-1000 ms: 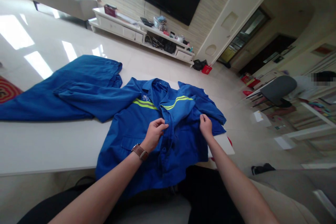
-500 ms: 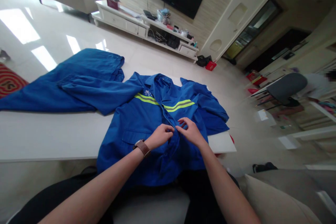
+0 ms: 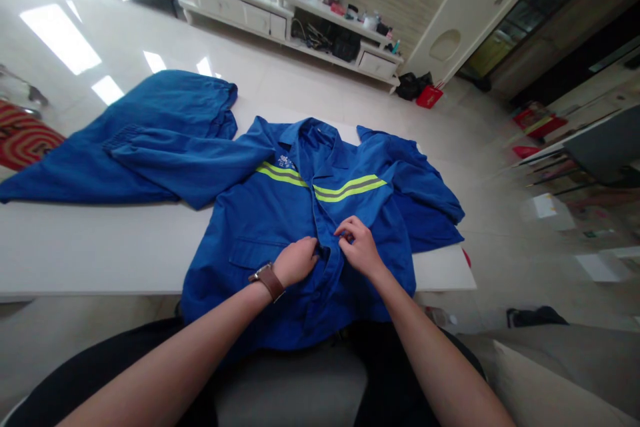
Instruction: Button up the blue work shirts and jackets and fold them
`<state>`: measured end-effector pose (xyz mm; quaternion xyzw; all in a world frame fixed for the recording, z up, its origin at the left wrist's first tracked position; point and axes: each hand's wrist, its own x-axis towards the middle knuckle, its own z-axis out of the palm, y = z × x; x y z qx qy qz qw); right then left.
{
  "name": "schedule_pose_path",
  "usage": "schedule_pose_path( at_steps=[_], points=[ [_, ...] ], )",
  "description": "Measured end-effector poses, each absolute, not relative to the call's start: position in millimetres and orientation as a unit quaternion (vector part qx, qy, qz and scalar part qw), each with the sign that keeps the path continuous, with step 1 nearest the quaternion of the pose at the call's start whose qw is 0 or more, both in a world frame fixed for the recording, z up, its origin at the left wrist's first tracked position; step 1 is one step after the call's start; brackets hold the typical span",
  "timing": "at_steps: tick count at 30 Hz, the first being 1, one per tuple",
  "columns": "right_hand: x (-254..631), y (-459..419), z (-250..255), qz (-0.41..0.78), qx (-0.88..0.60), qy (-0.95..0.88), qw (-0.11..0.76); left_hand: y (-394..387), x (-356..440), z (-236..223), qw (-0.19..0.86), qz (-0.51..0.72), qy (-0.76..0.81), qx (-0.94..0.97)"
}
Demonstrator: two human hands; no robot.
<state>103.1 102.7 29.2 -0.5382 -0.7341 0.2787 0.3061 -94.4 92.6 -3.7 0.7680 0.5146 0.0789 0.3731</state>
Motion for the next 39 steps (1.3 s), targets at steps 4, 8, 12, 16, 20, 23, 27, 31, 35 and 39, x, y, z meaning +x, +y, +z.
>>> schedule_pose_path(
  at_steps=[4,8,12,16,20,23,27,31,35,39],
  points=[
    [107,103,27,0.285,-0.518,-0.753,0.289,84,-82,-11,0.343,0.088,0.523,0.775],
    [107,103,28,0.326,-0.484,-0.772,0.251,84,-82,-18,0.342,0.108,0.521,0.775],
    [105,101,36,0.339,-0.475,-0.783,0.215,86,-84,-23,0.344,0.137,0.522,0.769],
    [108,101,46,0.32,-0.474,-0.783,0.244,87,-86,-16,0.351,0.141,0.538,0.753],
    [107,102,47,0.229,-0.541,-0.73,0.349,88,-89,-1,0.431,0.181,0.535,0.704],
    [101,101,42,0.227,-0.526,-0.735,0.363,89,-90,6,0.457,0.248,0.51,0.685],
    [96,98,35,0.263,-0.497,-0.761,0.325,95,-89,4,0.49,0.298,0.504,0.646],
    [96,96,33,0.27,-0.494,-0.768,0.306,101,-89,-1,0.587,0.304,0.486,0.571],
    [99,96,31,0.28,-0.49,-0.776,0.28,102,-88,0,0.627,0.307,0.486,0.526],
    [98,96,28,0.277,-0.501,-0.768,0.287,100,-87,5,0.644,0.316,0.492,0.493]
  ],
)
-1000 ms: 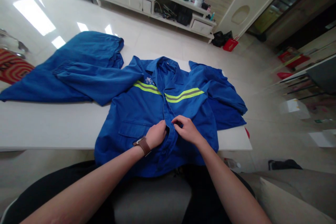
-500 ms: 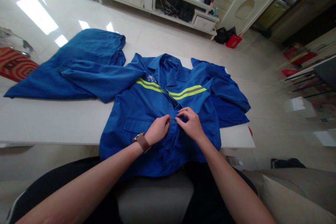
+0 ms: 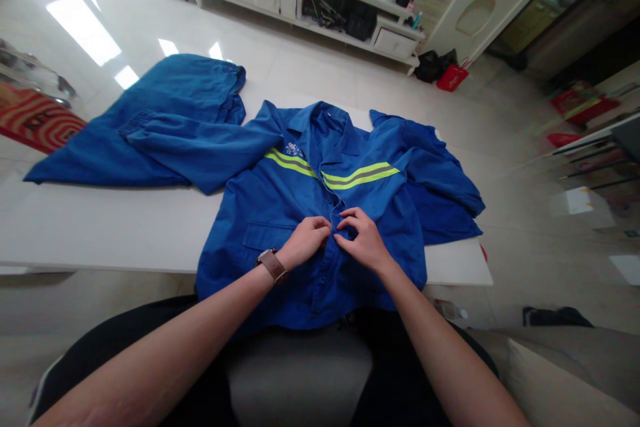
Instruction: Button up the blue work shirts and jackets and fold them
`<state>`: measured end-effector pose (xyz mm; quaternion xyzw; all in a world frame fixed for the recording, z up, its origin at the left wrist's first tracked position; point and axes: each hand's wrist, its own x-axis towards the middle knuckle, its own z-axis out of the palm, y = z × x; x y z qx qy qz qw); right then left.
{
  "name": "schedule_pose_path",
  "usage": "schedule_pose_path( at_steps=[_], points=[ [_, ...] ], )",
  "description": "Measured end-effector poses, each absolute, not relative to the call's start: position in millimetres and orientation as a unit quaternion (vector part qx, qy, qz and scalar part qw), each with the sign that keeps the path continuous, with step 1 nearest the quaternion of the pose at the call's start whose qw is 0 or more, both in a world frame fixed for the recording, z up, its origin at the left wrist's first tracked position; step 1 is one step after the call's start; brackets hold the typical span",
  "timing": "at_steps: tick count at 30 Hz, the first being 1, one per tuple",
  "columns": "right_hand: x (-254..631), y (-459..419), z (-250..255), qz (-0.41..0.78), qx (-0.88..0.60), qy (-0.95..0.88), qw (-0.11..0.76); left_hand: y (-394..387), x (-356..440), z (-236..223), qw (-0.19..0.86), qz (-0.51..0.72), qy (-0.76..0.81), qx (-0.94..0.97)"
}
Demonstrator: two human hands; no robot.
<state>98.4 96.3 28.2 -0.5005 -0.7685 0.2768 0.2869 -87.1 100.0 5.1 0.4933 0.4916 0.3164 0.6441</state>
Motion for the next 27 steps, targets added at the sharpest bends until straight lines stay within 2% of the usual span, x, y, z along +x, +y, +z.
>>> schedule_pose_path(
  at_steps=[8,19,27],
  points=[
    [95,94,23,0.25,-0.493,-0.775,0.306,101,-85,7,0.662,0.316,0.499,0.462],
    [95,94,23,0.243,-0.494,-0.779,0.299,101,-85,-8,0.612,0.337,0.507,0.505],
    [97,95,22,0.251,-0.482,-0.789,0.287,102,-82,-12,0.623,0.368,0.507,0.467]
  ],
)
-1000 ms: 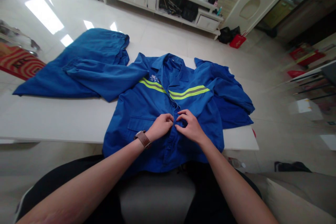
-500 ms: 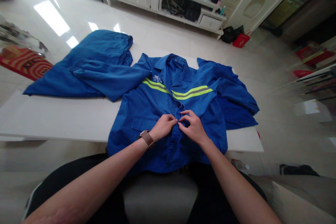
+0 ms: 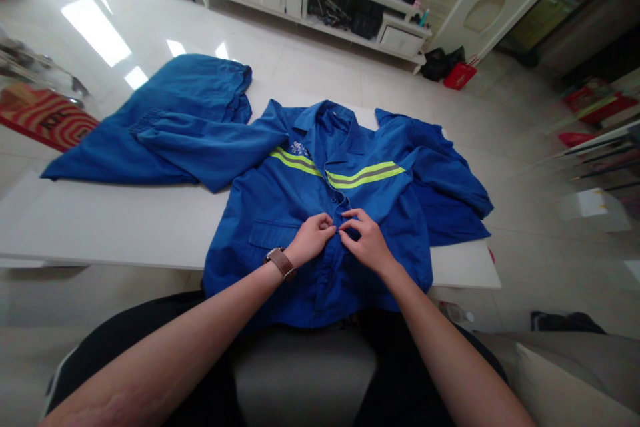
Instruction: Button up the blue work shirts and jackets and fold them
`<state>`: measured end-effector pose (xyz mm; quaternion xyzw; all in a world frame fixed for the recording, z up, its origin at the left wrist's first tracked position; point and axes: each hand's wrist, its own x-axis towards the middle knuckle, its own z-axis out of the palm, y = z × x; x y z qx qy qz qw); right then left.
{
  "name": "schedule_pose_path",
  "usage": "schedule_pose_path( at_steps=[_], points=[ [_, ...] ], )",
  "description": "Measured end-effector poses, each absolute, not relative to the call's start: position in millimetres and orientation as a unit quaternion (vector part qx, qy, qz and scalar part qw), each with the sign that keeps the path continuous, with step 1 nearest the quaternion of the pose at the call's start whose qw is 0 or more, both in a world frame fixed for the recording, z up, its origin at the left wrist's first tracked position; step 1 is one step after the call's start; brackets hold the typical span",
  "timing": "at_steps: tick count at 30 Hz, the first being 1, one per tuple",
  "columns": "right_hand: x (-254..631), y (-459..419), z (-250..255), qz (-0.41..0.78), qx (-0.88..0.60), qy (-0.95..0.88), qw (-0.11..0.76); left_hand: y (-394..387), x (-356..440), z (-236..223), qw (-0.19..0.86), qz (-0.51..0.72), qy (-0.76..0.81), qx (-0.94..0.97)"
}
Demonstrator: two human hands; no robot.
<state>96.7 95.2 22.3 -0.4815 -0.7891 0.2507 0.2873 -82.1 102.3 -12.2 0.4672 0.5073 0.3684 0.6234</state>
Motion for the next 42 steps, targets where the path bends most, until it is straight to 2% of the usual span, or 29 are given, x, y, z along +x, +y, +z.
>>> schedule_pose_path(
  at_steps=[10,21,29,34,42],
  points=[
    [97,95,19,0.234,-0.48,-0.79,0.301,101,-83,9,0.676,0.329,0.501,0.429],
    [96,97,11,0.221,-0.476,-0.789,0.318,103,-88,7,0.631,0.294,0.531,0.483],
    [97,98,11,0.261,-0.464,-0.797,0.286,100,-83,10,0.637,0.323,0.55,0.433],
    [98,100,12,0.27,-0.462,-0.796,0.283,99,-81,6,0.673,0.377,0.524,0.36],
    [96,98,16,0.271,-0.47,-0.79,0.285,100,-82,11,0.711,0.385,0.503,0.305]
  ],
)
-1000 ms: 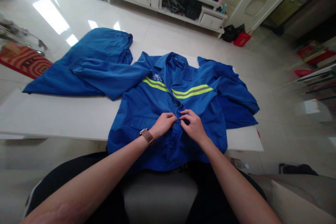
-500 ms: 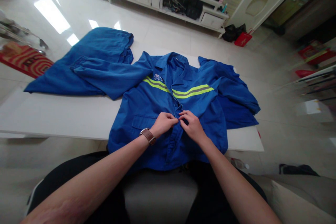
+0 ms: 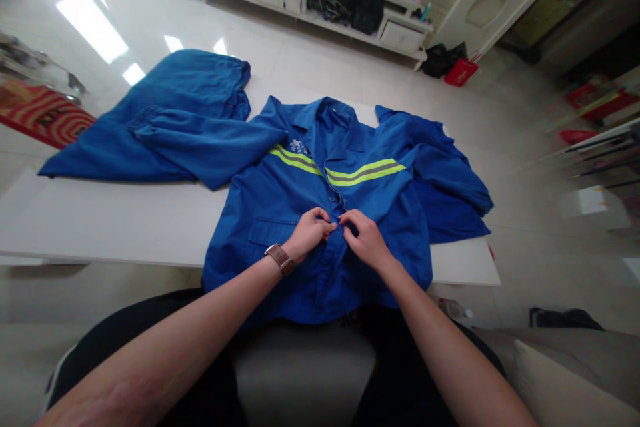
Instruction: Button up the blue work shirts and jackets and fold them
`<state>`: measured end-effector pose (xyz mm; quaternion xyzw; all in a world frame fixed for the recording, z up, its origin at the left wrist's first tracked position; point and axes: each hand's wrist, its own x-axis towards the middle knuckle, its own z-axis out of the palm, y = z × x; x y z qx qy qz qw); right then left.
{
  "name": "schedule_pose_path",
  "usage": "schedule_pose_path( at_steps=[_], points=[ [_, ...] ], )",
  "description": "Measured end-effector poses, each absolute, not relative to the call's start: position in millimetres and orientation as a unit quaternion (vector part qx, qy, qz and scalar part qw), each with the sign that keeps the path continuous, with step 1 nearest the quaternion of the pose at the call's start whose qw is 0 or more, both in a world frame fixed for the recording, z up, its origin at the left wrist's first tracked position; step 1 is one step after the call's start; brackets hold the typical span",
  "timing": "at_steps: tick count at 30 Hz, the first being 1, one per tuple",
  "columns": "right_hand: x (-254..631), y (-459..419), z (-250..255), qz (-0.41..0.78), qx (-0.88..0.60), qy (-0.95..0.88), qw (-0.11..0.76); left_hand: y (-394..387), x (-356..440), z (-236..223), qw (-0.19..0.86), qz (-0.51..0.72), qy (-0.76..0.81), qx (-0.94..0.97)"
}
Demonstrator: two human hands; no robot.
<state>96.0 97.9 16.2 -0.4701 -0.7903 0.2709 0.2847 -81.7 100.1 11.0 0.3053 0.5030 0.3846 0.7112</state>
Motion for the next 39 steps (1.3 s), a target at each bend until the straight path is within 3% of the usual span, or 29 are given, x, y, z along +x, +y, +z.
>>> schedule_pose_path(
  at_steps=[14,39],
  points=[
    [97,95,27,0.251,-0.42,-0.818,0.301,104,-83,8,0.721,0.414,0.5,0.243],
    [98,95,17,0.22,-0.443,-0.819,0.292,103,-84,11,0.758,0.359,0.523,0.154]
  ],
)
